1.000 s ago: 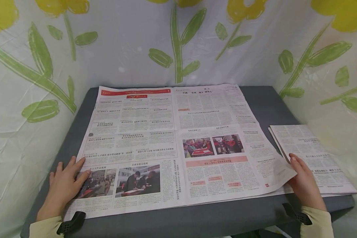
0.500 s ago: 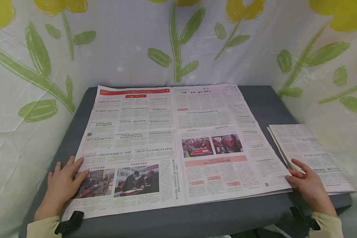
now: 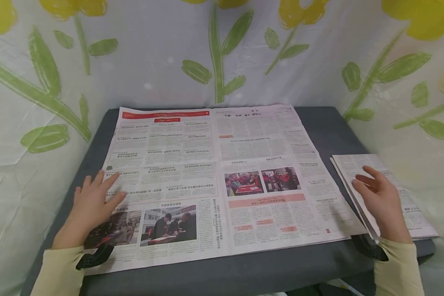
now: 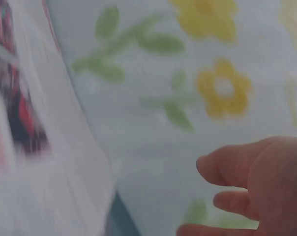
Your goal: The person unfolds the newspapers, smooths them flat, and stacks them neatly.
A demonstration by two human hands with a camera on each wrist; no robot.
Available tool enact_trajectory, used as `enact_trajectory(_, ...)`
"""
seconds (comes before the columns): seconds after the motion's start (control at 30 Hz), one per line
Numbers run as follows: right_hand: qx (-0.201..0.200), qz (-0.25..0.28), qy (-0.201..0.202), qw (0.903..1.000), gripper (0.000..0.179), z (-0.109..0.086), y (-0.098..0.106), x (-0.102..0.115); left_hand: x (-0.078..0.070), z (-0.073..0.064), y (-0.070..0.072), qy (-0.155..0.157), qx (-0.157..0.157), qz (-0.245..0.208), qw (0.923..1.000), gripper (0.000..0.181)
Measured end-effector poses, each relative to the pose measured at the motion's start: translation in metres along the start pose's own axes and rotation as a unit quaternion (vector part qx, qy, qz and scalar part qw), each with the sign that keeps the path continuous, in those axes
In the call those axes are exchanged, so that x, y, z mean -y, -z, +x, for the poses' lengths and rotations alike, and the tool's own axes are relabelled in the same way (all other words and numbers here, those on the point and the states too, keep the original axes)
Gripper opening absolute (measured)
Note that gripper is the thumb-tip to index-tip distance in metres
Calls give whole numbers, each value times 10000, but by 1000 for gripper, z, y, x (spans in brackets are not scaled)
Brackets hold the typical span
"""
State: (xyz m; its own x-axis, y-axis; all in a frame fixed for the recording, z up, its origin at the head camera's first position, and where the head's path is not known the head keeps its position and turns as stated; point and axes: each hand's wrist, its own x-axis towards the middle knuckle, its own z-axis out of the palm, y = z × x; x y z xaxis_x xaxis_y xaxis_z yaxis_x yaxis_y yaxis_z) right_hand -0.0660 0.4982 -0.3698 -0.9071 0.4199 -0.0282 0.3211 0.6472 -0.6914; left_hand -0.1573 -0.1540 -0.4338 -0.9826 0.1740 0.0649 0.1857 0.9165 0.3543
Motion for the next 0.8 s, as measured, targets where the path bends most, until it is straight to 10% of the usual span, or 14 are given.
enact_trajectory(0.13,588,-441,1097,9912,67,18,-34,54,-39,34,3,-296,473,-9,9984,69)
enact_trajectory(0.27,1502,-1107,1975,9624,68,38,-86,91,-63,65,-11,-290,995,-33,9946,72)
enact_trajectory(0.5,1850,-2286,2757,9151,73,67,-165,103,-77,91,-44,-127,1210,-89,9925,75)
enact_trajectory(0.8,1852,-2438,2369,9220,90,86,-180,74,-70,94,-60,107,1258,23,9920,79)
